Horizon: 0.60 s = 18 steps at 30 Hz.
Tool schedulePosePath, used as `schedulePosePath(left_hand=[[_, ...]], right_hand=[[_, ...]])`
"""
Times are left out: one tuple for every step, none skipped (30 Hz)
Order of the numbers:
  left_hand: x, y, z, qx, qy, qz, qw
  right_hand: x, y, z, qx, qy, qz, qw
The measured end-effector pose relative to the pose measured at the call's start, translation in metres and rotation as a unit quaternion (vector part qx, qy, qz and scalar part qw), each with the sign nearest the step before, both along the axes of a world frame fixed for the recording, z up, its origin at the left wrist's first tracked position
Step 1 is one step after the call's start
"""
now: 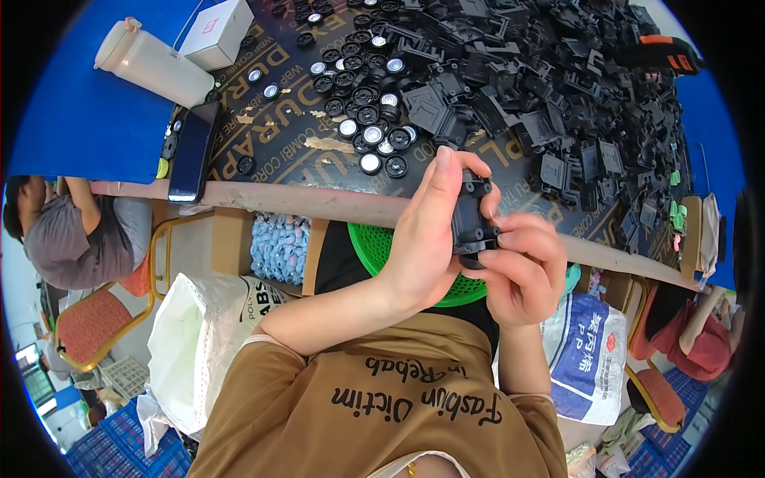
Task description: Assembling small plastic components into housings at a factory workbench.
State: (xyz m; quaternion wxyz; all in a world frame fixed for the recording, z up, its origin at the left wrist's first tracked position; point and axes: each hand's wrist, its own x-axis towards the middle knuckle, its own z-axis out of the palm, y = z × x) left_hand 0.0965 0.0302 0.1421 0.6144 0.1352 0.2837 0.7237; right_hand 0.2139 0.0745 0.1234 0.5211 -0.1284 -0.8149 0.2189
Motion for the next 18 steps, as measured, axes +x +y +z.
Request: schedulePosePath(left_hand=[[0.001, 0.0, -0.001, -0.003, -0.004, 0.001, 1.0], [0.002, 0.0, -0.002, -0.005, -0.007, 0.002, 1.0], [0.003, 0.0, -0.003, -0.006, -0.007, 0.001, 1.0], [0.003, -0.001, -0.004, -0.005, 0.007, 0.013, 1.0], [0.004, -0.002, -0.004, -0.003, 0.021, 0.026, 0.999], [0.005, -0.003, -0.005, -0.004, 0.021, 0.027, 0.999], [0.007, -0.004, -0.005, -0.012, 0.047, 0.046, 0.998], [0.009, -0.005, -0.006, -0.019, 0.073, 0.066, 0.995], [0.01, -0.006, -0.008, -0.021, 0.046, 0.065, 0.997], [0.012, -0.007, -0.011, -0.02, 0.046, 0.065, 0.997], [0.014, -0.008, -0.014, -0.016, 0.079, 0.086, 0.993], [0.016, -0.009, -0.016, -0.011, 0.113, 0.106, 0.988], [0.016, -0.01, -0.018, -0.01, 0.113, 0.106, 0.988], [0.015, -0.012, -0.018, 0.003, 0.1, 0.098, 0.99], [0.012, -0.014, -0.02, 0.017, 0.087, 0.091, 0.992], [0.007, -0.015, -0.026, 0.009, 0.087, 0.066, 0.994], [0.004, -0.02, -0.036, 0.012, 0.147, 0.057, 0.987], [0.0, -0.026, -0.045, 0.015, 0.206, 0.047, 0.977]], right_hand=[[-0.001, 0.0, -0.003, -0.001, 0.0, -0.001, 1.0], [-0.002, -0.001, -0.007, -0.001, 0.026, -0.005, 1.0], [-0.003, -0.001, -0.008, -0.002, 0.052, -0.009, 0.999], [-0.004, -0.002, -0.006, -0.003, 0.053, -0.008, 0.999], [-0.004, -0.003, -0.001, 0.008, 0.002, -0.029, 1.0], [-0.005, -0.003, 0.001, 0.018, -0.048, -0.049, 0.997], [-0.004, -0.001, -0.004, 0.053, -0.057, -0.054, 0.995], [-0.004, -0.001, -0.005, 0.053, -0.057, -0.054, 0.995], [-0.003, -0.001, -0.005, 0.041, -0.06, -0.046, 0.996], [-0.003, -0.001, -0.006, 0.03, -0.064, -0.037, 0.997], [-0.003, -0.002, -0.008, 0.031, -0.063, -0.038, 0.997], [-0.004, -0.005, -0.011, 0.013, -0.056, -0.028, 0.998], [-0.004, -0.007, -0.012, -0.005, -0.048, -0.019, 0.999], [-0.003, -0.008, -0.011, -0.023, -0.055, -0.012, 0.998], [-0.003, -0.007, -0.01, -0.022, -0.055, -0.014, 0.998], [-0.001, -0.006, -0.008, -0.048, -0.086, 0.01, 0.995], [0.0, -0.003, -0.007, -0.073, -0.114, 0.038, 0.99], [0.005, 0.005, -0.005, -0.136, -0.126, 0.125, 0.975]])
